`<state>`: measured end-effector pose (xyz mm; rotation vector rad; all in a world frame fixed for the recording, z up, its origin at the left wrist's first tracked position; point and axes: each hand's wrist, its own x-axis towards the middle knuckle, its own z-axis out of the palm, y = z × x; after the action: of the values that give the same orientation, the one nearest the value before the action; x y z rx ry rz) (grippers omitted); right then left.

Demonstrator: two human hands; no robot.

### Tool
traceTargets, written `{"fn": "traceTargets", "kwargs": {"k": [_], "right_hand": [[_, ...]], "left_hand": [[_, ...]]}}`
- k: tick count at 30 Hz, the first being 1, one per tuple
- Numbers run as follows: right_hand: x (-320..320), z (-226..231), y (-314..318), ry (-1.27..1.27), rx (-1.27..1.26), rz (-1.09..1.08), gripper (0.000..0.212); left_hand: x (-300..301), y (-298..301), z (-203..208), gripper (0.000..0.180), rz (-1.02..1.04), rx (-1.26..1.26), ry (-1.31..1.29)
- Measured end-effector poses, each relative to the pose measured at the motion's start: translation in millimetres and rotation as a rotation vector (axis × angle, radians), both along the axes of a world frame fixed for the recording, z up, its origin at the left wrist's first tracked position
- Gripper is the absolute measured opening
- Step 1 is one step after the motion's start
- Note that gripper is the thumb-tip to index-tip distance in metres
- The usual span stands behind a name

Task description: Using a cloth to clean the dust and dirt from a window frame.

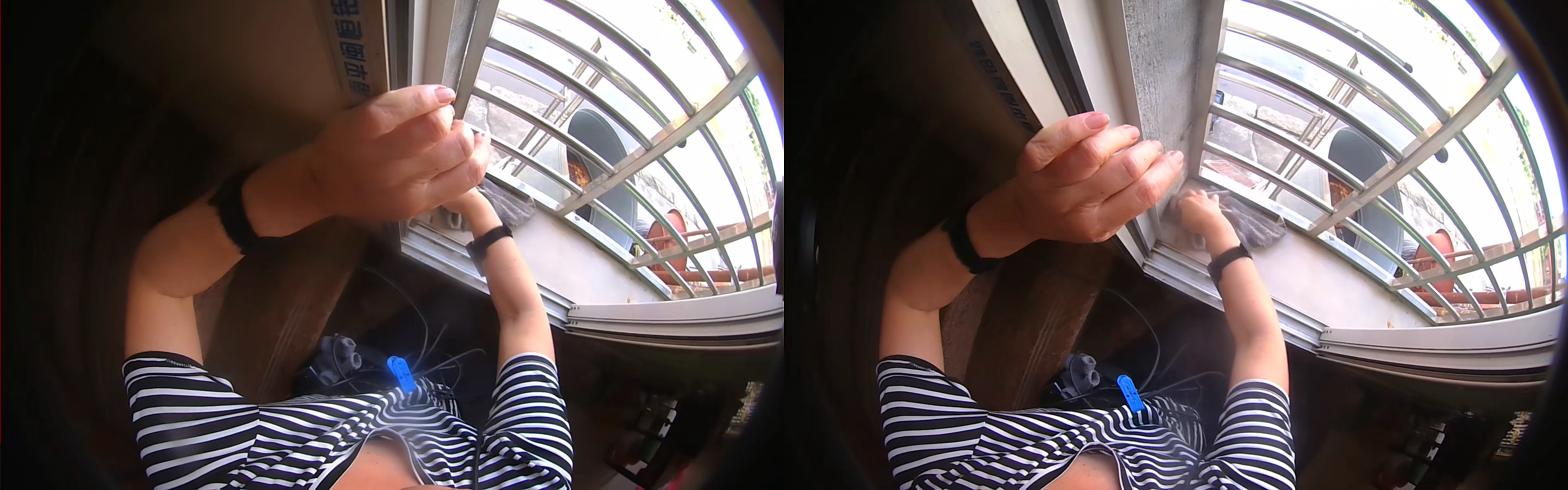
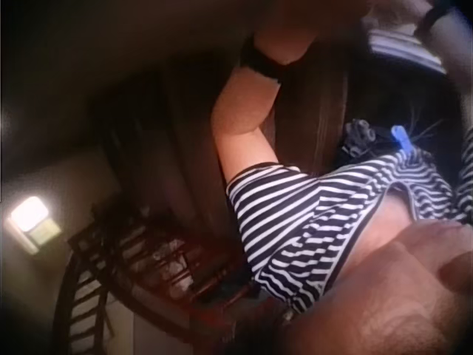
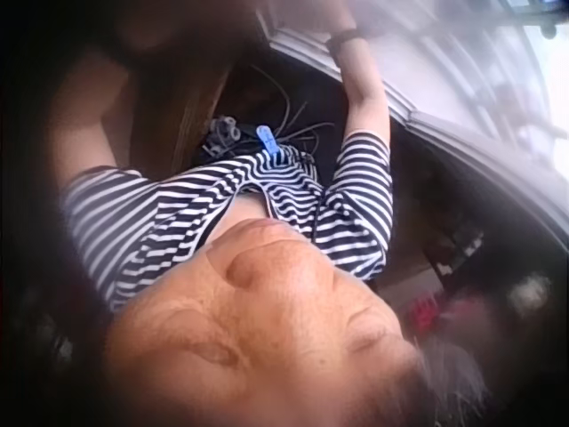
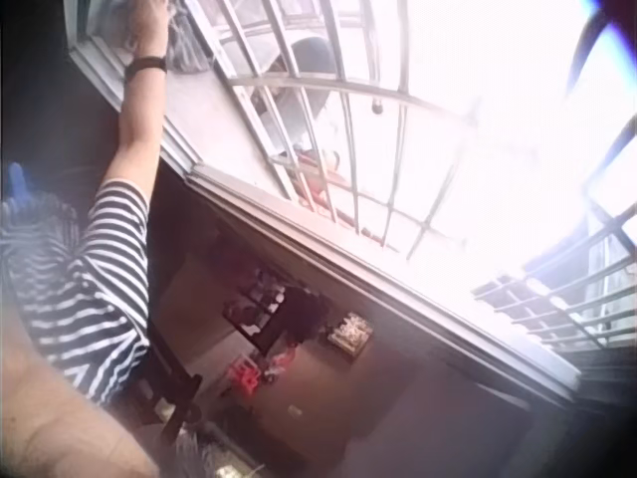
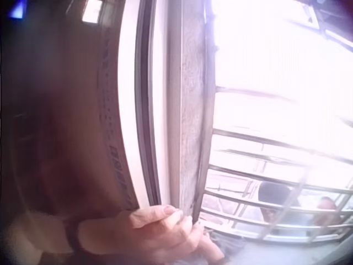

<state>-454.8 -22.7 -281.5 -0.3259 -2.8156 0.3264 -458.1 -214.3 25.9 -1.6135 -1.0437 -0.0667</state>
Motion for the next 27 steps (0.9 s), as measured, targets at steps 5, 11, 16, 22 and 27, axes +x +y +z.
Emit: {"fn": "traceTargets", "kwargs": {"k": [5,11,16,22,27], "right_hand": [[38.7,73.5,-1.0,-0.952,-0.292,0.165,0.03],[25.2,44.9,-14.6,-0.259,-0.113,0.058,0.025],[40.6,12.5,-15.2,-0.348,-0.321,0.203,0.03],[79.0,68.5,19.0,-0.811,-0.021,0.032,0.03],[85.8,81.0,20.3,-0.433,0.161,-0.228,0.024]], "left_hand": [[-2.4,0.9,-1.9,0.014,0.0,-0.007,0.006],[-0.2,3.9,-8.2,0.015,0.004,0.028,-0.059],[4.4,5.5,-3.4,0.015,-0.008,-0.017,-0.081],[0.0,3.8,-4.1,0.015,-0.005,0.011,-0.046],[3.2,4.4,-3.1,0.016,0.013,0.041,-0.02]]}}
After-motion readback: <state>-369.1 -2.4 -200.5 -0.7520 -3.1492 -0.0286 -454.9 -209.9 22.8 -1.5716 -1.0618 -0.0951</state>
